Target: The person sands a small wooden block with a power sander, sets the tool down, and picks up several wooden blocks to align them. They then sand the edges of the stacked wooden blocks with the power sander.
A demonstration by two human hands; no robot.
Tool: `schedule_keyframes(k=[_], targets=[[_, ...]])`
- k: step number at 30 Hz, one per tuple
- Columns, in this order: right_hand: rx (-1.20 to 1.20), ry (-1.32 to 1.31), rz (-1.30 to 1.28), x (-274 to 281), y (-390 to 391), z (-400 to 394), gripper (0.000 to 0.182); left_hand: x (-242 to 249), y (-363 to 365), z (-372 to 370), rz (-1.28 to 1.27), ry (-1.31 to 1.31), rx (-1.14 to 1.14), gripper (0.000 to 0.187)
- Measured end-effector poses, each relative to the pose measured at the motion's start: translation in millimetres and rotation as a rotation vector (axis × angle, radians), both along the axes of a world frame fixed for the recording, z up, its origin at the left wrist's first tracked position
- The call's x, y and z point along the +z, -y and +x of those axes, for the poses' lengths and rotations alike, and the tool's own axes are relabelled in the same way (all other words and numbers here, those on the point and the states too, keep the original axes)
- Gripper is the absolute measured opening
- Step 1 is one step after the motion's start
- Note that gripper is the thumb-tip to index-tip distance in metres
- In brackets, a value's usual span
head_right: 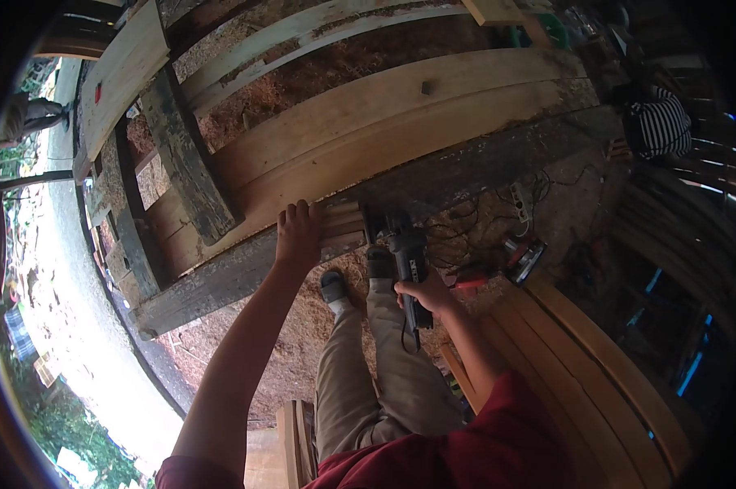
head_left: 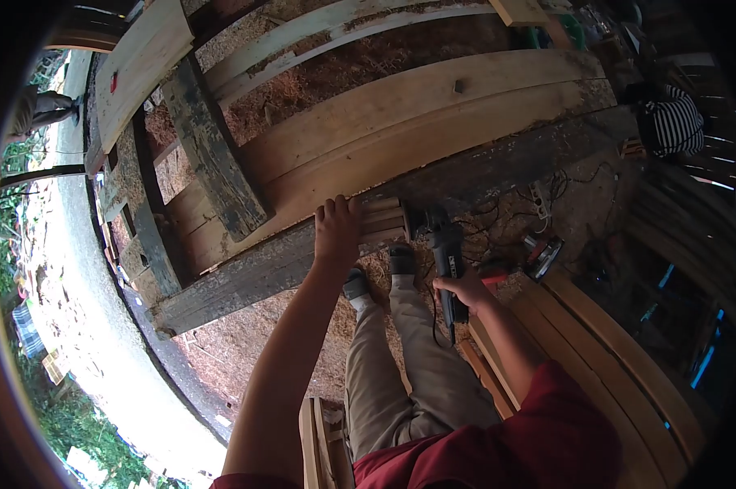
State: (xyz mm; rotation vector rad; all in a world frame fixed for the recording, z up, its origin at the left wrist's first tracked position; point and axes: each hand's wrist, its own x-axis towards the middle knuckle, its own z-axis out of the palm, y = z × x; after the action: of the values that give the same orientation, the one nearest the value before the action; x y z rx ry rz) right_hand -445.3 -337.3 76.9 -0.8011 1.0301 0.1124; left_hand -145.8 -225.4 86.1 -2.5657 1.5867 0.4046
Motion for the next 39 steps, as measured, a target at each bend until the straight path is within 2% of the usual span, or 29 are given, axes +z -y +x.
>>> schedule_keyframes(k=[6,22,39], targets=[[0.077,-0.014,0.027,-7.7,6.2,-5.1,0.03,-6.0,-2.9,-2.7,-0.018,0.02,0.0,0.058],[-0.003,0.024,0.017,-1.4,-3.8,-6.5,0.026,-1.6,-1.7,-0.7,0.016,-0.02,-0.007,0.052],[0.001,0.038,0.007,-16.3,2.2,-4.5,0.033,-6.4,-4.0,-1.3,0.016,-0.033,0.001,0.059]])
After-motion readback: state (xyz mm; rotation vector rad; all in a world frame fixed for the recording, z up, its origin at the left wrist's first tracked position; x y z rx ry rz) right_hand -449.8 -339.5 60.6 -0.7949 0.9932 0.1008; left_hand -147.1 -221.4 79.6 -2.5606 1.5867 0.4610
